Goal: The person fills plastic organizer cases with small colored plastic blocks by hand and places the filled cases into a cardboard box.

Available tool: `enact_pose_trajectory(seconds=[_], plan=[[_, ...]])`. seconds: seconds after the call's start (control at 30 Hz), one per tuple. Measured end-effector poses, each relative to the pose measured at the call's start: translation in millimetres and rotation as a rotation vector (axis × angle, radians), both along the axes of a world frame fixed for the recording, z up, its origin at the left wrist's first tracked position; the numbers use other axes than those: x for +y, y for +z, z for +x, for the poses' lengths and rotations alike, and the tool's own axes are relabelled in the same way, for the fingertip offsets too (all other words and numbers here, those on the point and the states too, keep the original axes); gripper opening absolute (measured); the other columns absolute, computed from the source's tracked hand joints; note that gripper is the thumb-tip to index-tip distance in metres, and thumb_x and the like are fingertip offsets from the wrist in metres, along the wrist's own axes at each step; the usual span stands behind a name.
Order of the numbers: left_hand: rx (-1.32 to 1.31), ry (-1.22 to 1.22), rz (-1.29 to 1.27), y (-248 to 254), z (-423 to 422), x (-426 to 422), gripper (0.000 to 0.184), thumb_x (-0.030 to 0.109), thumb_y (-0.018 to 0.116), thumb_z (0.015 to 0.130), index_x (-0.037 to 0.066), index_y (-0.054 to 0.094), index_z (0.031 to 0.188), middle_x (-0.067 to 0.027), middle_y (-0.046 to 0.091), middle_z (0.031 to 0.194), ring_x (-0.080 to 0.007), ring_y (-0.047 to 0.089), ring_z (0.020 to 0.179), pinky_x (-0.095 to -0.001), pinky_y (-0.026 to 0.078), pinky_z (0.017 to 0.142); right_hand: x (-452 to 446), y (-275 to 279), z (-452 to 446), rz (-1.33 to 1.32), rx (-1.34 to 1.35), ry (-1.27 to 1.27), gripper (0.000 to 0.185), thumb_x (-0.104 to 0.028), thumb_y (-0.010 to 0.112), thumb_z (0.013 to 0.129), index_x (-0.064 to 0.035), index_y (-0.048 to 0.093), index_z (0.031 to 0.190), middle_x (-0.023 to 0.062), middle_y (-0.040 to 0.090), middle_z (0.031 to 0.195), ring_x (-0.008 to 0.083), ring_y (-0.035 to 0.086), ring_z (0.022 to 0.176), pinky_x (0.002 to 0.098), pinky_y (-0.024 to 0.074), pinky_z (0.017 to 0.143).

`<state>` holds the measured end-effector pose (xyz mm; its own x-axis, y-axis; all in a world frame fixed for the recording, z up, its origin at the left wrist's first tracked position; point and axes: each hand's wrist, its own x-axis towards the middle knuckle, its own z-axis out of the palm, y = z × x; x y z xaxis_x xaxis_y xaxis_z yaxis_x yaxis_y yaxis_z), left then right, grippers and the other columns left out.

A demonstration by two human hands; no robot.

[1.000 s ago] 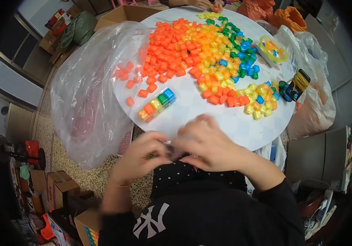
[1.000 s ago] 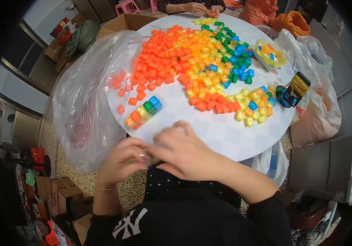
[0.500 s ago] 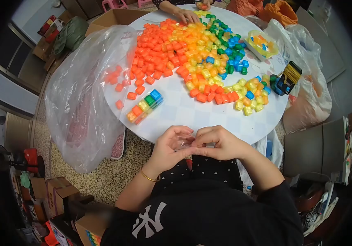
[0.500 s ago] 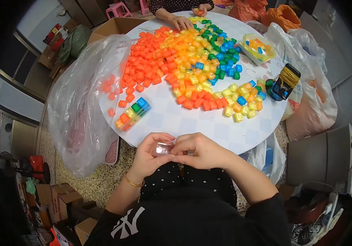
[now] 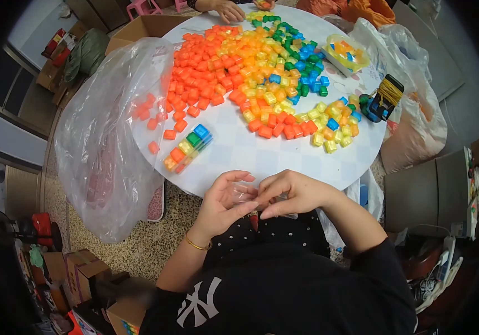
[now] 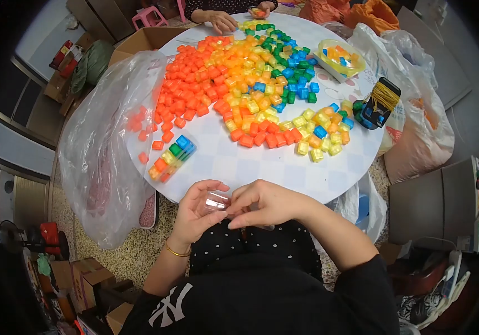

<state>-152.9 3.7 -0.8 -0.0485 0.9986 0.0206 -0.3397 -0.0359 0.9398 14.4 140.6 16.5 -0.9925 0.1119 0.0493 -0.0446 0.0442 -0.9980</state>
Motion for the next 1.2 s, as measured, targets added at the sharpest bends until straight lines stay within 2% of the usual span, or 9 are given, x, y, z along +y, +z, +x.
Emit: enact_pose_trajectory(seconds=[0.1, 0.4, 0.47, 0.6, 0.67, 0.77, 0.87, 1.1, 1.2], plan=[[0.018, -0.007, 0.025, -0.1, -0.6, 0.6, 0.056, -0.007, 0.065, 0.078, -0.001, 0.037, 0.127, -0.0115, 0.048, 0.119, -0.0193, 0.055, 0.105, -0.0312, 0.049, 0.088, -2.9, 5.5, 0.4, 0.138, -0.009, -0.030, 0.018, -0.007, 0.068, 0.081, 0.0005, 0.068, 0.096, 0.0101, 0.065, 0.083, 0.0176, 0.059, 0.077, 0.0281, 0.0461, 0.071], [0.022, -0.014, 0.010, 3.8, 0.1, -1.7, 0.057, -0.005, 0.064, 0.076, -0.001, 0.038, 0.127, -0.0140, 0.048, 0.122, -0.0201, 0.054, 0.108, -0.0324, 0.045, 0.093, 0.8, -1.3, -3.3, -0.043, 0.015, -0.024, 0.011, -0.006, 0.067, 0.079, 0.0006, 0.067, 0.088, 0.0093, 0.063, 0.080, 0.0198, 0.059, 0.075, 0.0306, 0.0457, 0.071], [0.004, 0.064, -0.030, -2.0, 2.2, -1.6, 0.054, -0.006, 0.060, 0.075, -0.001, 0.039, 0.125, -0.0134, 0.048, 0.119, -0.0198, 0.053, 0.106, -0.0325, 0.044, 0.093, -8.8, 4.6, -7.1, 0.574, 0.034, -0.224, 0.009, -0.007, 0.066, 0.076, -0.0023, 0.063, 0.083, 0.0087, 0.059, 0.074, 0.0241, 0.058, 0.071, 0.0344, 0.0444, 0.072], [-0.125, 0.272, -0.027, -9.3, 10.6, -1.7, 0.046, -0.007, 0.051, 0.072, 0.000, 0.040, 0.116, -0.0111, 0.047, 0.109, -0.0194, 0.051, 0.101, -0.0324, 0.042, 0.091, -13.5, 9.2, -16.8, 0.845, 0.181, -0.282, 0.008, -0.008, 0.064, 0.074, -0.0058, 0.058, 0.079, 0.0079, 0.054, 0.071, 0.0270, 0.055, 0.071, 0.0377, 0.0403, 0.069], [-0.143, 0.325, 0.014, -10.6, 14.2, 9.5, 0.047, -0.009, 0.049, 0.071, 0.002, 0.040, 0.116, -0.0101, 0.047, 0.106, -0.0196, 0.052, 0.099, -0.0323, 0.044, 0.088, 6.2, 13.4, -23.2, 0.821, 0.107, -0.260, 0.007, -0.012, 0.063, 0.072, -0.0072, 0.058, 0.073, 0.0080, 0.056, 0.070, 0.0282, 0.057, 0.072, 0.0400, 0.0402, 0.065], [-0.215, 0.422, -0.025, -10.8, 18.2, 18.9, 0.060, -0.010, 0.049, 0.072, 0.005, 0.029, 0.127, -0.0119, 0.044, 0.112, -0.0220, 0.051, 0.103, -0.0340, 0.045, 0.088, 4.5, 21.6, -33.9, 1.035, 0.205, -0.280, 0.007, -0.012, 0.062, 0.071, -0.0068, 0.058, 0.073, 0.0077, 0.055, 0.071, 0.0267, 0.056, 0.072, 0.0372, 0.0383, 0.067], [-0.328, 0.337, 0.119, 4.5, 22.4, 16.5, 0.064, -0.008, 0.050, 0.075, 0.006, 0.025, 0.131, -0.0139, 0.044, 0.115, -0.0216, 0.050, 0.105, -0.0345, 0.045, 0.088, 1.9, 20.3, -27.5, 0.967, 0.208, -0.347, 0.007, -0.011, 0.062, 0.071, -0.0061, 0.058, 0.073, 0.0079, 0.054, 0.071, 0.0262, 0.056, 0.071, 0.0368, 0.0376, 0.066], [-0.036, 0.313, 0.021, -11.6, 18.0, 11.3, 0.058, -0.009, 0.050, 0.076, 0.006, 0.030, 0.129, -0.0148, 0.045, 0.115, -0.0213, 0.053, 0.100, -0.0319, 0.046, 0.084, -3.4, 10.1, -16.3, 0.878, 0.197, -0.371, 0.006, -0.006, 0.063, 0.074, -0.0066, 0.058, 0.078, 0.0064, 0.051, 0.074, 0.0243, 0.053, 0.071, 0.0348, 0.0372, 0.066], [-0.173, 0.381, -0.021, -10.2, 18.9, 12.0, 0.054, -0.011, 0.046, 0.075, 0.005, 0.033, 0.125, -0.0143, 0.048, 0.109, -0.0187, 0.054, 0.093, -0.0305, 0.046, 0.082, -11.7, 13.7, -18.1, 1.010, 0.202, -0.278, 0.006, -0.005, 0.062, 0.075, -0.0065, 0.059, 0.080, 0.0068, 0.051, 0.075, 0.0247, 0.053, 0.071, 0.0355, 0.0378, 0.067]])
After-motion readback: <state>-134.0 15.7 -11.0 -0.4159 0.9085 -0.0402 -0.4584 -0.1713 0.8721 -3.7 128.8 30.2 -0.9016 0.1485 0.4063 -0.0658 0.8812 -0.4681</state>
